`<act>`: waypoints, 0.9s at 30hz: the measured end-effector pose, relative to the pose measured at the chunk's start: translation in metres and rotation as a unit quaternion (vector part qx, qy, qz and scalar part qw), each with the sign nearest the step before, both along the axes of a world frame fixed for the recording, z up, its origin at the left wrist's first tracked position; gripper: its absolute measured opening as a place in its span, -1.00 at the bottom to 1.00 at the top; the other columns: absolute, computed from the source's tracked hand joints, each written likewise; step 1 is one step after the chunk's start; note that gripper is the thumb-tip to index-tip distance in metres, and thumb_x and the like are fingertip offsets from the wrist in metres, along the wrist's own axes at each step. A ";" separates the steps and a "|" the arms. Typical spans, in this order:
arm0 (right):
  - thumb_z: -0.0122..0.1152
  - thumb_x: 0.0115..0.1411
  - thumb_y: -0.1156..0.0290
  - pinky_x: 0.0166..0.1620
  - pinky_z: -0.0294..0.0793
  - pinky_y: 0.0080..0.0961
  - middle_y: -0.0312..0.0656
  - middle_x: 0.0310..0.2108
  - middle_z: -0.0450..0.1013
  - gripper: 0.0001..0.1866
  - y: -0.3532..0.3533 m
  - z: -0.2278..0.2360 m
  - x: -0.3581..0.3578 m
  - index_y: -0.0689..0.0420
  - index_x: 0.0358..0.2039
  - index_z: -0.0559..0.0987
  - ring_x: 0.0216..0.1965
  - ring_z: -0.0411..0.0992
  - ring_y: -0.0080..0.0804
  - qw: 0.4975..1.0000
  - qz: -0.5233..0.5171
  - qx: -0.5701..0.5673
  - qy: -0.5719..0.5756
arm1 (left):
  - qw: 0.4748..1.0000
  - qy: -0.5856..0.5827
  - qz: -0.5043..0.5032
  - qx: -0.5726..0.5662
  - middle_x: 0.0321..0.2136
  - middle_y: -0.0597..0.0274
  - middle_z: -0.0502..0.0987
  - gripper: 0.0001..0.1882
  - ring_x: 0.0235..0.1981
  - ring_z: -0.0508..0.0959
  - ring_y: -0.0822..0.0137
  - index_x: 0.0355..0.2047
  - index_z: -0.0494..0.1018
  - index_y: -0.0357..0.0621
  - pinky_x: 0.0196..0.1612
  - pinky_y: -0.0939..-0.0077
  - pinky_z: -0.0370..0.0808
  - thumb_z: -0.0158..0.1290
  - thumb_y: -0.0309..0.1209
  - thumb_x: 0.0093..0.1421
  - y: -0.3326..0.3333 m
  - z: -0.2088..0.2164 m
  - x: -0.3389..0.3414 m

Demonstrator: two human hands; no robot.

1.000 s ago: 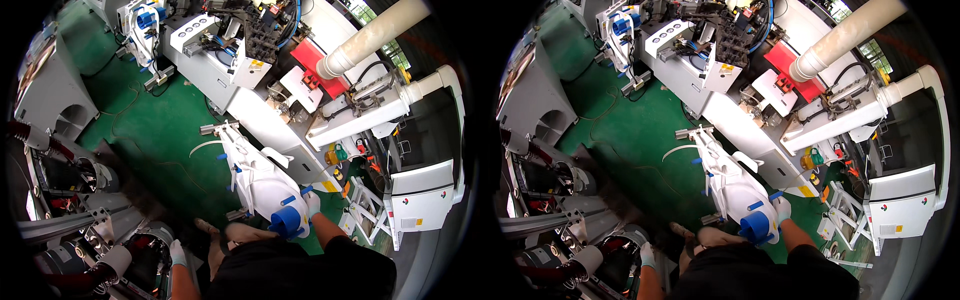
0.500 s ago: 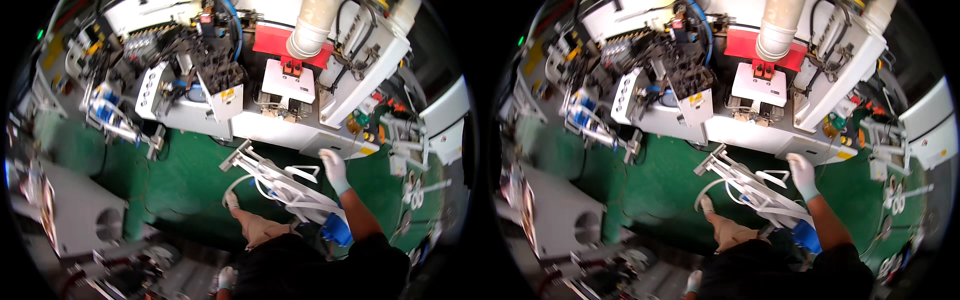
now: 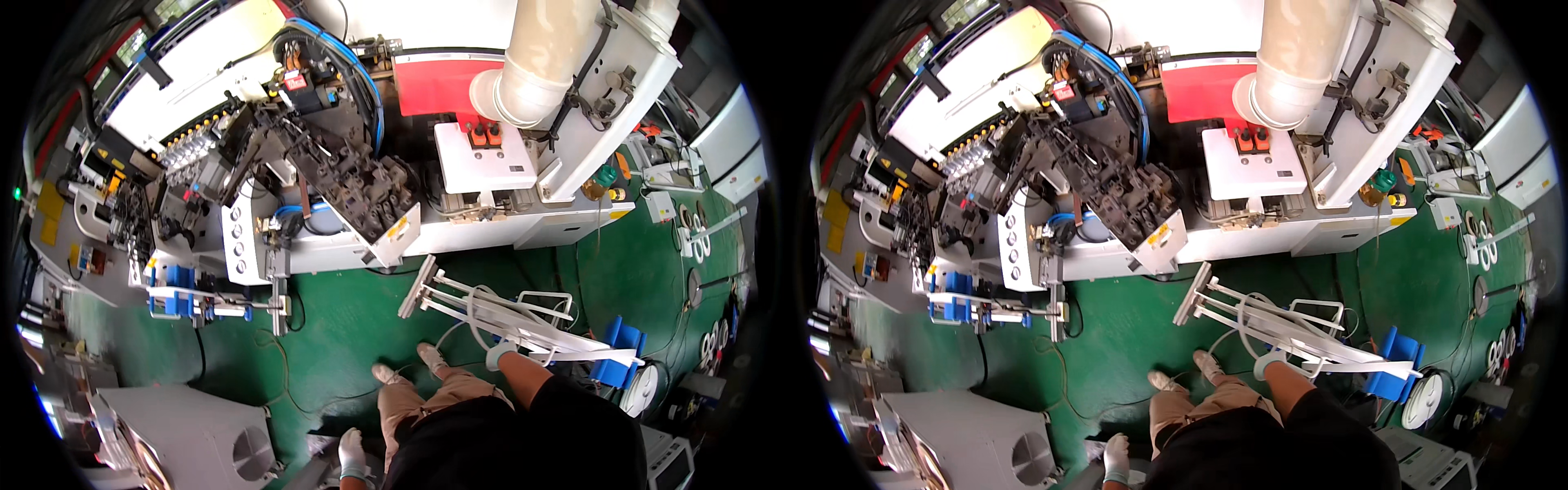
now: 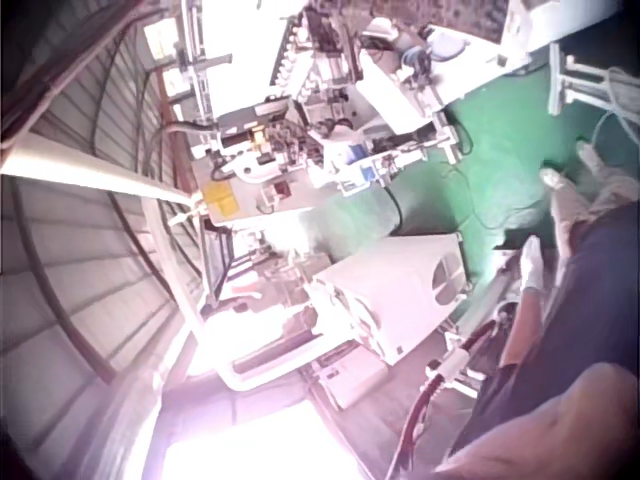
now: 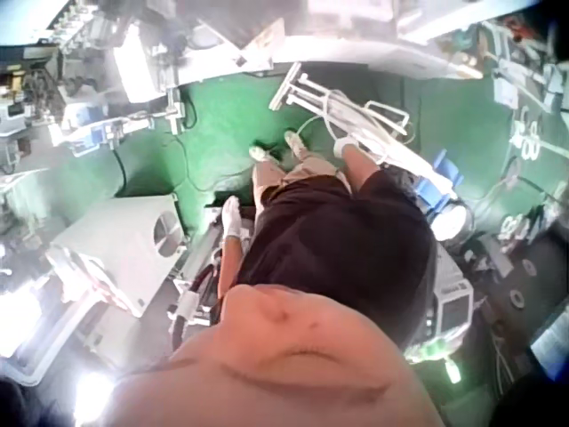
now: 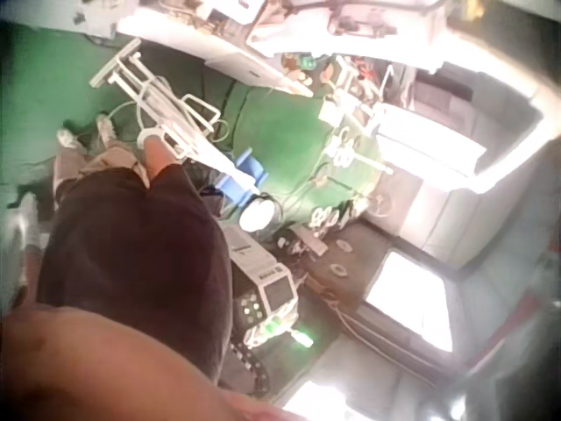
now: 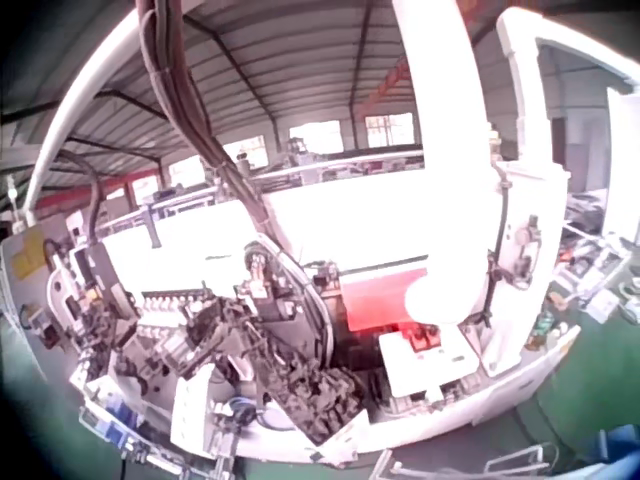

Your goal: The person threads a white plastic strip into a piece of industrial woodworking machinery, feeds long wooden boards onto a conveyor belt where they are processed by the machine, and subsequently trims the end of a roll of white edging material using a hand tool.

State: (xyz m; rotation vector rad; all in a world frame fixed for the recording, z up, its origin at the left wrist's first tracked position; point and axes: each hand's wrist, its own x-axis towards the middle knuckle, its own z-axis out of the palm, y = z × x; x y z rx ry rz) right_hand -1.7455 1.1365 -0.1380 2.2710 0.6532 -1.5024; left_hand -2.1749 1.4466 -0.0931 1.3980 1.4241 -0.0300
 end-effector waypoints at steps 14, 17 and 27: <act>0.08 0.37 0.41 -0.32 0.45 -0.62 -0.16 -0.20 0.58 -0.51 0.084 0.303 0.026 0.18 0.30 0.45 -0.46 0.41 -0.56 0.457 -0.594 0.655 -0.095 | 0.848 -0.258 -0.441 -0.140 0.28 -0.19 0.40 -0.31 0.33 0.39 0.06 0.31 0.28 -0.45 0.37 0.26 0.28 0.11 -0.17 0.34 0.112 0.139 0.324; 0.18 0.36 0.25 -0.24 0.50 -0.51 -0.07 -0.06 0.55 -0.37 0.084 0.361 0.027 0.20 0.37 0.34 -0.36 0.48 -0.48 0.355 -0.576 0.730 -0.097 | 0.655 -0.373 -0.654 -0.061 0.35 -0.19 0.28 -0.19 0.40 0.27 -0.02 0.38 0.17 -0.40 0.44 0.22 0.16 0.17 -0.14 0.29 0.037 0.220 0.402; 0.03 0.48 0.41 0.13 0.56 -0.40 0.08 0.18 0.46 -0.37 0.012 0.411 0.118 0.26 0.46 0.10 0.02 0.54 -0.34 0.177 -0.416 0.791 -0.413 | 0.575 -0.215 -0.692 -0.381 -0.35 0.23 0.61 -0.65 -0.32 0.56 0.47 0.06 0.54 -0.40 -0.24 0.57 0.48 -0.04 -0.39 0.43 -0.016 0.260 0.421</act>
